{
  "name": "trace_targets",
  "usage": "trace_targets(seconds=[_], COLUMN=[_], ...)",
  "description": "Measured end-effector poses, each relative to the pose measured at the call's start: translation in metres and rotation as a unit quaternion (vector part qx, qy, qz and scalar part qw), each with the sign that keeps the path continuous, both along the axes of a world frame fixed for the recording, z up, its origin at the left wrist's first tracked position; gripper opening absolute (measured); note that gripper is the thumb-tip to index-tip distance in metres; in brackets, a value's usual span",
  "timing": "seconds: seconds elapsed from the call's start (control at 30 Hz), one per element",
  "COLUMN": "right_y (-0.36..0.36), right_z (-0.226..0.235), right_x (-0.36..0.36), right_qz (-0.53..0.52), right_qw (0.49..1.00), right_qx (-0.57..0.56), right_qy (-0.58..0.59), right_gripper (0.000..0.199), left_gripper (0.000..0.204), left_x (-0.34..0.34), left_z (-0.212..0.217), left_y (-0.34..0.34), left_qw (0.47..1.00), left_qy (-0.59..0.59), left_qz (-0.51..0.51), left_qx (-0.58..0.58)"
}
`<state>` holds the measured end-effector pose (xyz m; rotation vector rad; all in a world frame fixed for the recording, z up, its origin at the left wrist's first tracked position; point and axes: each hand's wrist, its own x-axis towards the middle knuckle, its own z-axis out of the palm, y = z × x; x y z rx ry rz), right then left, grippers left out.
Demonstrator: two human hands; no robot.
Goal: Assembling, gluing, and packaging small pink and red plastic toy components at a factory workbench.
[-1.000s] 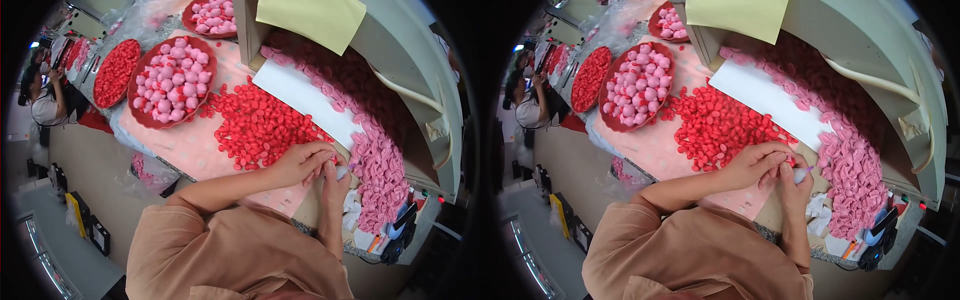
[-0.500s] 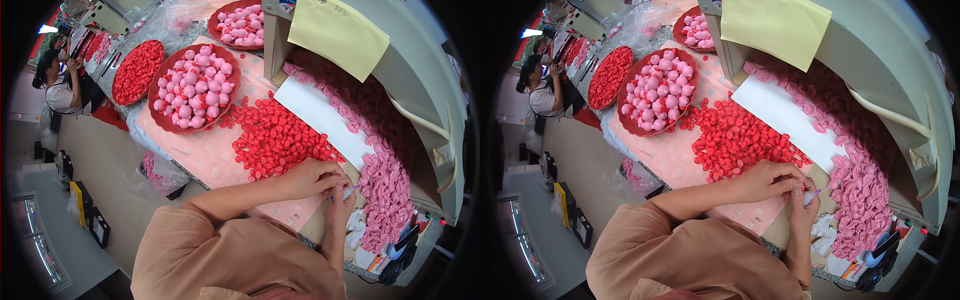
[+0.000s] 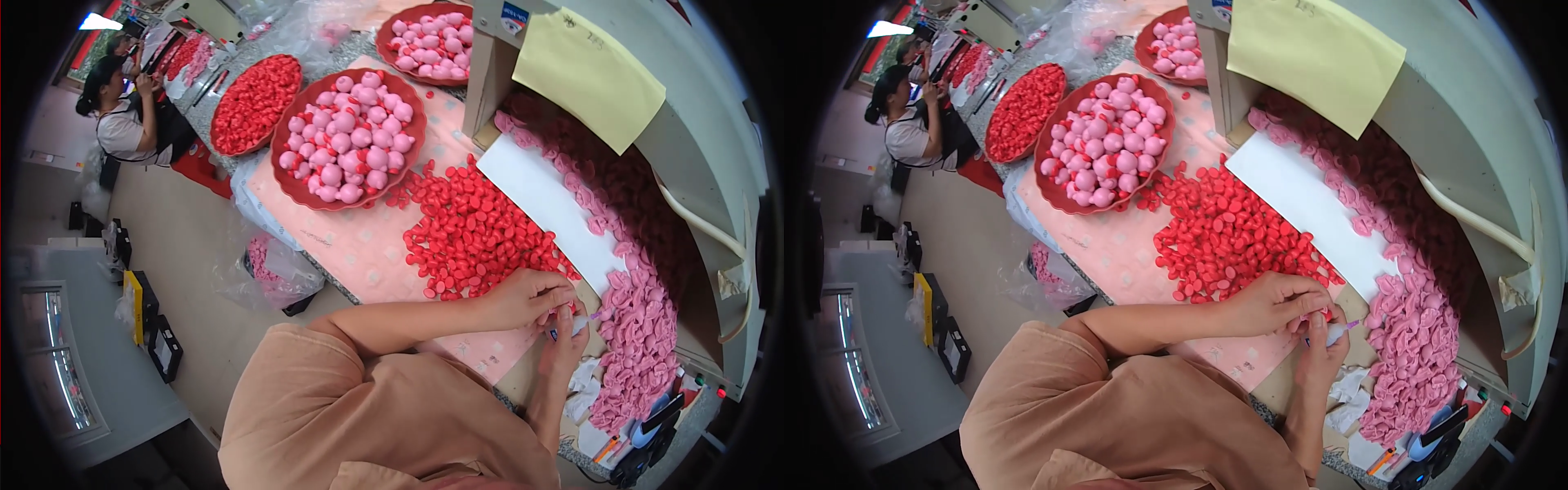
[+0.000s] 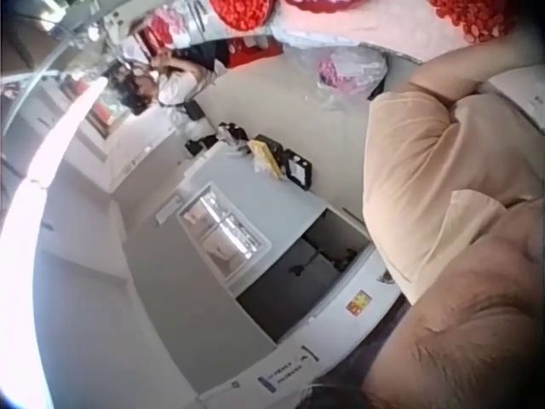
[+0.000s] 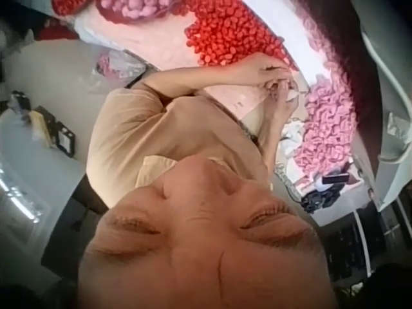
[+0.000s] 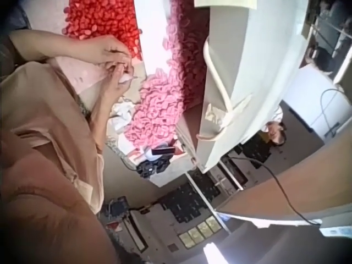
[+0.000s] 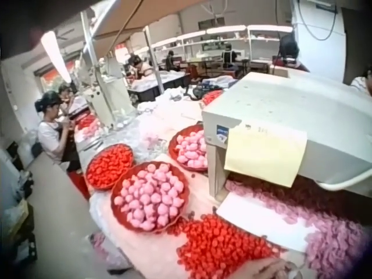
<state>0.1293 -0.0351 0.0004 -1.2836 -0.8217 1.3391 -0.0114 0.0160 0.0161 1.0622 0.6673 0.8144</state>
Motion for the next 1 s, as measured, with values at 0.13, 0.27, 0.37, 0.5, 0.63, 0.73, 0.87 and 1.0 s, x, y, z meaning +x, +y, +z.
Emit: trace_targets(seconds=[0.13,0.27,0.37,0.5,0.63,0.73,0.87,1.0], right_y=[-0.001,-0.001,-0.001,-0.002,0.000,-0.001,0.005,0.005], right_z=[-0.006,0.004,-0.001,-0.009,-0.014,-0.011,-0.002,0.002], right_x=[0.010,0.008,0.009,0.008,0.008,0.005,0.005,0.013], right_qz=[-0.021,0.032,0.029,0.018,-0.005,-0.064,-0.022,0.007], right_qw=[1.000,0.999,0.999,1.000,1.000,0.998,0.994,0.981], right_qx=[0.011,0.010,0.020,0.016,0.021,-0.001,-0.065,-0.017], right_qy=[-0.016,-0.004,-0.029,-0.018,-0.015,-0.023,0.091,0.191], right_gripper=[0.028,0.031,0.033,0.031,0.027,0.026,0.024,0.024], left_gripper=[0.026,0.027,0.028,0.029,0.029,0.029,0.032,0.051], left_x=[-0.001,-0.001,0.000,-0.002,-0.003,0.003,-0.001,-0.003], left_z=[0.003,0.001,0.001,-0.002,-0.002,-0.002,0.003,0.000], left_y=[-0.002,-0.003,-0.003,-0.003,-0.004,-0.004,0.003,0.001], left_qw=[0.996,0.997,0.997,0.999,0.993,0.989,0.993,0.996], left_qy=[0.045,0.030,0.009,-0.014,-0.051,-0.079,-0.010,0.015], left_qz=[-0.030,-0.029,-0.017,-0.031,-0.046,-0.047,-0.055,0.016], left_qx=[0.066,0.072,0.078,-0.004,-0.092,-0.118,-0.104,0.088])
